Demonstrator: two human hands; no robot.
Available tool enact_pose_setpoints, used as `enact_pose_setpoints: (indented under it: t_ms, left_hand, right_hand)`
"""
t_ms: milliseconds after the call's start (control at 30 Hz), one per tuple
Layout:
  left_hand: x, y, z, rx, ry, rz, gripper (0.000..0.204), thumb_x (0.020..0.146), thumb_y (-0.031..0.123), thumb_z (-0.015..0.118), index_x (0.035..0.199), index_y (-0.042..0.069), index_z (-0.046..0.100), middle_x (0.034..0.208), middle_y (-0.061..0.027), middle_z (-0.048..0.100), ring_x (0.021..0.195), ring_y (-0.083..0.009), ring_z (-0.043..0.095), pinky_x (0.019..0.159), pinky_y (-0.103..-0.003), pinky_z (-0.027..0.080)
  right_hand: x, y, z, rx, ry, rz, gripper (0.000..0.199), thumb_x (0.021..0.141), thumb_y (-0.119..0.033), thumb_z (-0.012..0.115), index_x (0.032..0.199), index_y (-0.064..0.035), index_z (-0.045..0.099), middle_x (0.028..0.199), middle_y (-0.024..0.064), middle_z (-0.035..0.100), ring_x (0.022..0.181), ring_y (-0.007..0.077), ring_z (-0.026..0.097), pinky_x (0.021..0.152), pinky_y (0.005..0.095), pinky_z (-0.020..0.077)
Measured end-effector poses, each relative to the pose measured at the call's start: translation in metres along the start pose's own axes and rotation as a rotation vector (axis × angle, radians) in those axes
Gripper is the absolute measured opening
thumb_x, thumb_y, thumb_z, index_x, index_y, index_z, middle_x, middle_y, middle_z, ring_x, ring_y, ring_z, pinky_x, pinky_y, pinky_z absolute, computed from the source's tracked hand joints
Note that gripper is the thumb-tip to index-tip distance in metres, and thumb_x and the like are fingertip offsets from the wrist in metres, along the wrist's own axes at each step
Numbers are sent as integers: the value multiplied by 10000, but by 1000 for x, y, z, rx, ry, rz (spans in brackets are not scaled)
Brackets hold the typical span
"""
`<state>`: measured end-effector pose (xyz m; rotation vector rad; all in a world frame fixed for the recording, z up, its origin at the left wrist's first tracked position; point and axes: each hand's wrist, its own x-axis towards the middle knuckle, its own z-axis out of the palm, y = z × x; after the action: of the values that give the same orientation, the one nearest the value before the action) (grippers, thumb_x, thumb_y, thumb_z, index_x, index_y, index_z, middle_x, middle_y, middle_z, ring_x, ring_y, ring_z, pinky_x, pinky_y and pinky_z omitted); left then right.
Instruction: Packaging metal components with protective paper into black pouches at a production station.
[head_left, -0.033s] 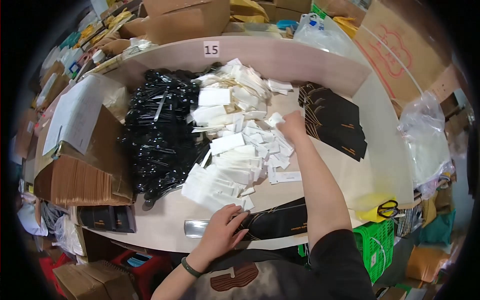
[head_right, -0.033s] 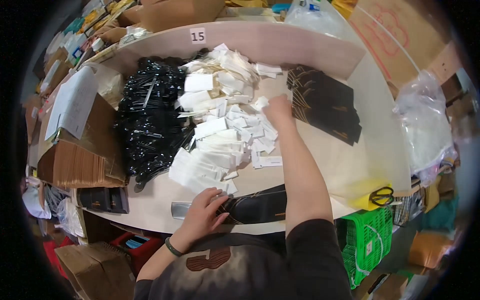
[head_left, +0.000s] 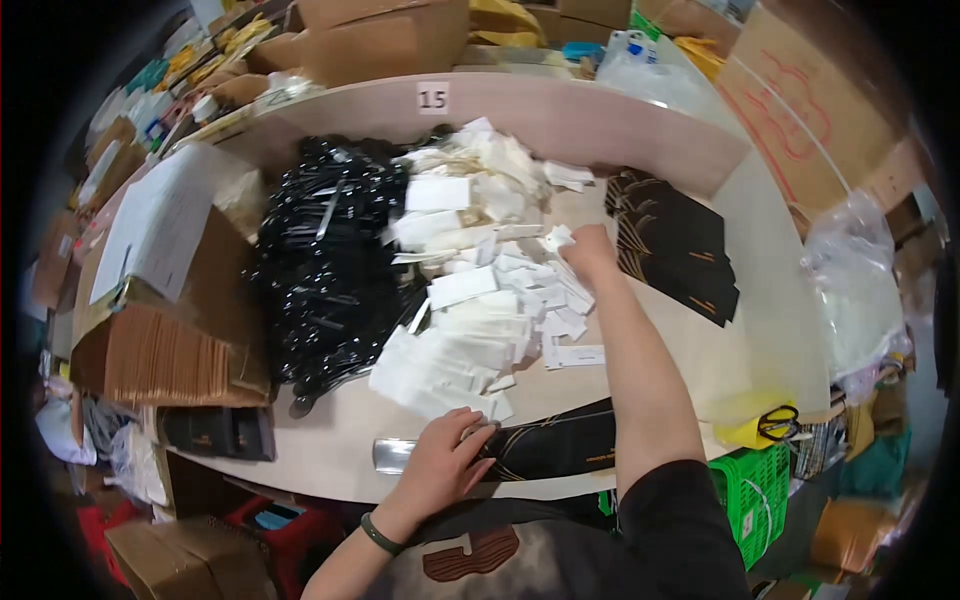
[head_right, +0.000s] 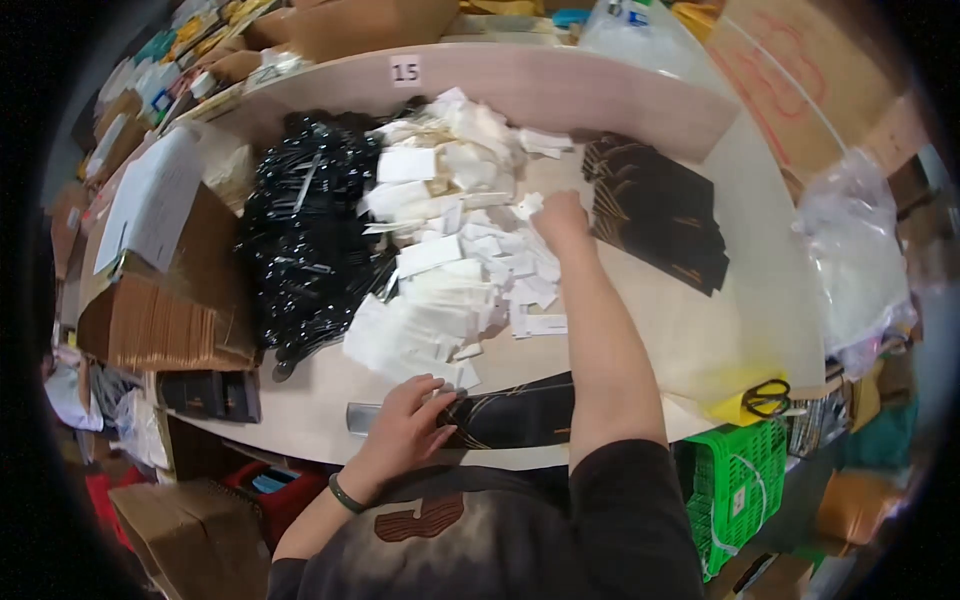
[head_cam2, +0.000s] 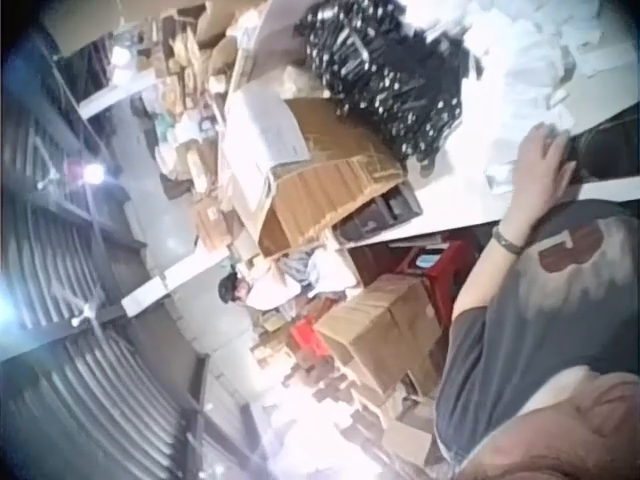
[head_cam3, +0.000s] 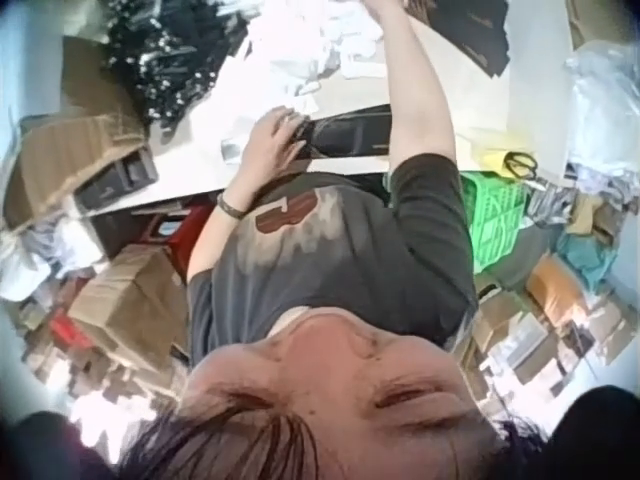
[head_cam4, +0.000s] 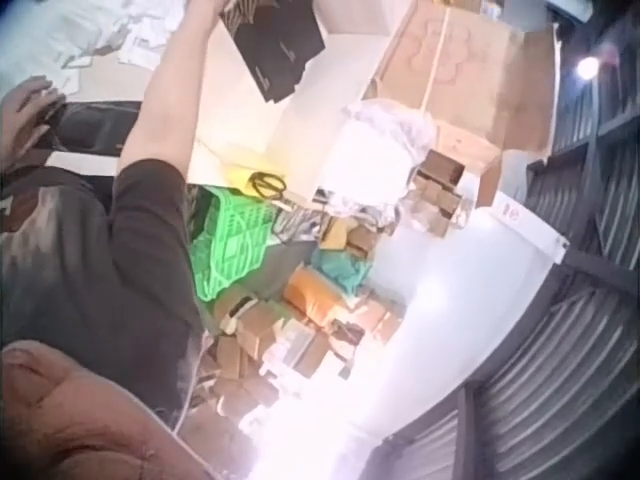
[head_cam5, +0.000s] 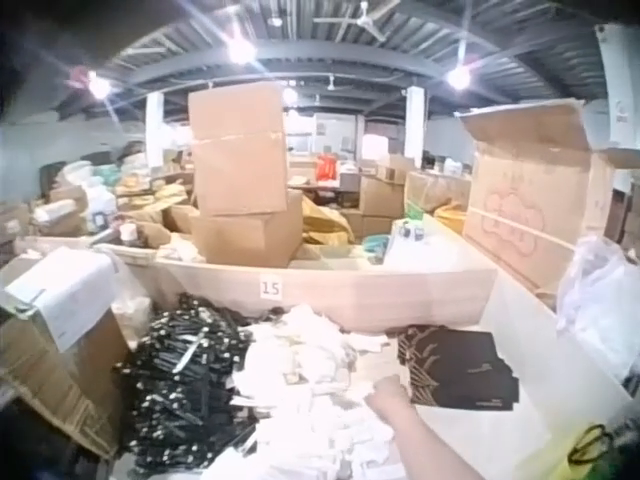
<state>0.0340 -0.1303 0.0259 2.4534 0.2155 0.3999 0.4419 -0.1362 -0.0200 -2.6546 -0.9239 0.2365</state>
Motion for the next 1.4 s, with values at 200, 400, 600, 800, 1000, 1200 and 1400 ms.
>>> enact_pose_setpoints:
  t_ms: [200,400,600,800,1000,1200,1400]
  left_hand:
    - [-60,-48,-65,217,246,-319,437,768,73,758,1188,113,646,1229,-165,615,1144,-398,585,965,-459,490]
    - [-84,-90,-110,429,313,-366,342,785,32,729,1119,67,662,1156,-121,657,1057,-349,633,894,-416,524]
    - [33,-132,-80,423,386,-161,242,827,156,728,1036,44,678,1022,-112,657,987,-316,631,801,-408,536]
    - [51,-132,-77,546,168,-295,175,838,191,717,958,66,692,890,-92,628,905,-306,608,765,-420,523]
    - [34,-117,-83,355,489,-341,132,860,150,697,977,95,717,880,-100,644,834,-309,627,704,-417,510]
    - [-69,-93,-78,412,295,36,407,799,62,668,1198,140,673,835,-70,619,744,-273,626,631,-376,497]
    - [-60,-80,-62,381,-148,240,409,809,132,665,1216,137,635,973,-88,664,901,-282,648,742,-383,516]
  right_hand:
    - [-35,1,-35,-145,319,-337,197,900,-173,615,936,11,675,991,201,643,946,375,626,815,469,491]
    - [-170,-81,-65,501,-283,-675,147,834,-68,674,953,5,718,976,155,680,850,292,671,731,344,516]
    - [-273,-150,38,275,-741,-810,227,873,-253,702,874,-27,675,954,144,631,893,335,630,746,422,502]
    - [-306,-143,27,193,-108,-982,212,825,-183,741,862,-13,620,1228,201,565,1125,370,553,940,457,460]
    - [-294,-142,61,179,-76,-909,306,809,-123,755,1072,-24,633,1248,182,595,1122,358,572,928,452,468]
    - [-291,-102,23,312,107,-834,437,775,-77,753,1192,-22,633,1258,192,618,1108,377,599,953,463,468]
    - [-304,-87,64,97,-207,-1130,432,882,-138,630,1274,40,591,1321,207,602,1257,348,575,1039,523,441]
